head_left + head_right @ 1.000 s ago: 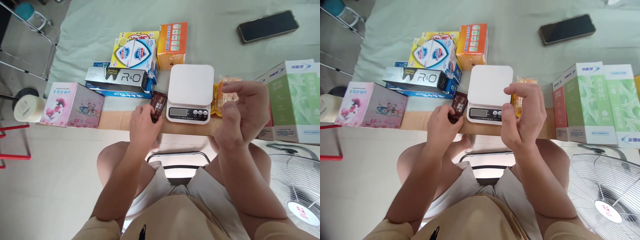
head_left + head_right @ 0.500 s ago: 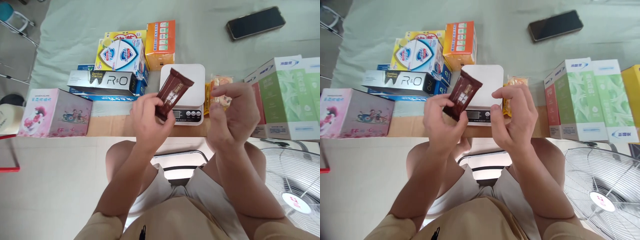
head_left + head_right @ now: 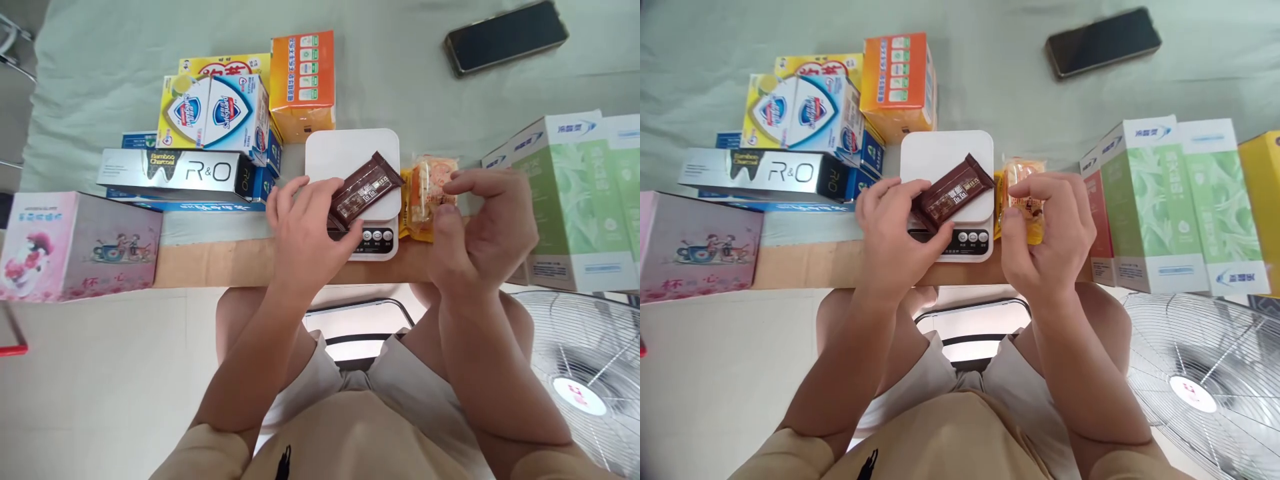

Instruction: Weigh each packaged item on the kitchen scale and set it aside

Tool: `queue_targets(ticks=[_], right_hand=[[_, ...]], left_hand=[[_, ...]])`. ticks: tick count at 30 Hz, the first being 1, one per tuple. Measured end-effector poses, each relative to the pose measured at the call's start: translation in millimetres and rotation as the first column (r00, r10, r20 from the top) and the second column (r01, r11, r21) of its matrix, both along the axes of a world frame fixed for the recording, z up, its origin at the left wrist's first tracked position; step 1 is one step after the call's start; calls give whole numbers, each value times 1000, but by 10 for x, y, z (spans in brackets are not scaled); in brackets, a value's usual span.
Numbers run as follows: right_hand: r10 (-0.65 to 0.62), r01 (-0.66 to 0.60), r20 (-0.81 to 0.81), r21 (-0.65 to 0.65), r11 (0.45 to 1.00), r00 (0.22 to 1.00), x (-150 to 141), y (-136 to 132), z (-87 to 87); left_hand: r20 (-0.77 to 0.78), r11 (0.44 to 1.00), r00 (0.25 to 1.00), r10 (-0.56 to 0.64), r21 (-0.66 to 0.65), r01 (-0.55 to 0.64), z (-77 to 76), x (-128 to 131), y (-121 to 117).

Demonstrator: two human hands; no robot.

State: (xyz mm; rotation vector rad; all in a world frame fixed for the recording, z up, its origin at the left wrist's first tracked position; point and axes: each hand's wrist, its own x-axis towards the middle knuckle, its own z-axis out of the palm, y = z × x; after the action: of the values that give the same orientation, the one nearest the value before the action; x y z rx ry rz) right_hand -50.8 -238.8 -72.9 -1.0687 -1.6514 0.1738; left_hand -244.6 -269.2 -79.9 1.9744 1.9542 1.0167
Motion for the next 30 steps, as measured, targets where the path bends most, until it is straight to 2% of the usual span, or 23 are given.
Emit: queue_targets(ticks=[2, 4, 6, 9, 11, 13, 15, 18, 21, 23, 25, 27, 30], right_hand=[[16, -16, -9, 0, 1000, 1000, 4, -2, -5], [21, -21, -21, 6, 1000, 1000, 17, -14, 23], [27, -28, -37, -14, 1000, 999, 43, -49, 92], [103, -111, -60, -134, 985, 993, 113, -181, 243], [161, -176, -80, -248, 953, 984, 182, -333, 316], [132, -169, -128, -338, 926, 983, 269, -523, 318], [43, -127, -204, -418, 900, 978, 364, -720, 235], [-109, -91, -345, -515, 853, 932, 482, -948, 13], [-271, 3, -413, -545, 839, 870, 532, -1048, -195], [-369, 86, -393, -578, 812, 842, 533, -1062, -282], [-430, 159, -342, -597, 786, 836, 528, -1066, -329], [-456, 241, -250, -587, 773, 854, 527, -1079, -349], [-442, 335, -99, -513, 790, 892, 531, -1117, -364]], left_hand=[[0, 1000, 1000, 9, 29, -9, 8, -8, -16], [10, 989, 1000, -18, 150, 16, 40, -22, -41], [38, 952, 995, -90, 298, 75, 82, -30, -81], [78, 873, 959, -273, 439, 213, 124, 3, -172], [72, 832, 922, -380, 462, 307, 123, 63, -248], [74, 822, 894, -442, 433, 370, 101, 144, -328], [76, 815, 869, -489, 394, 425, 67, 230, -401], [41, 797, 836, -548, 329, 506, 12, 335, -474], [-1, 815, 848, -531, 275, 511, -30, 388, -487], [17, 819, 864, -504, 327, 472, -41, 396, -469], [60, 796, 867, -495, 430, 426, -35, 389, -440], [84, 779, 874, -480, 499, 380, -19, 377, -410], [91, 799, 898, -431, 502, 332, 0, 359, -379]])
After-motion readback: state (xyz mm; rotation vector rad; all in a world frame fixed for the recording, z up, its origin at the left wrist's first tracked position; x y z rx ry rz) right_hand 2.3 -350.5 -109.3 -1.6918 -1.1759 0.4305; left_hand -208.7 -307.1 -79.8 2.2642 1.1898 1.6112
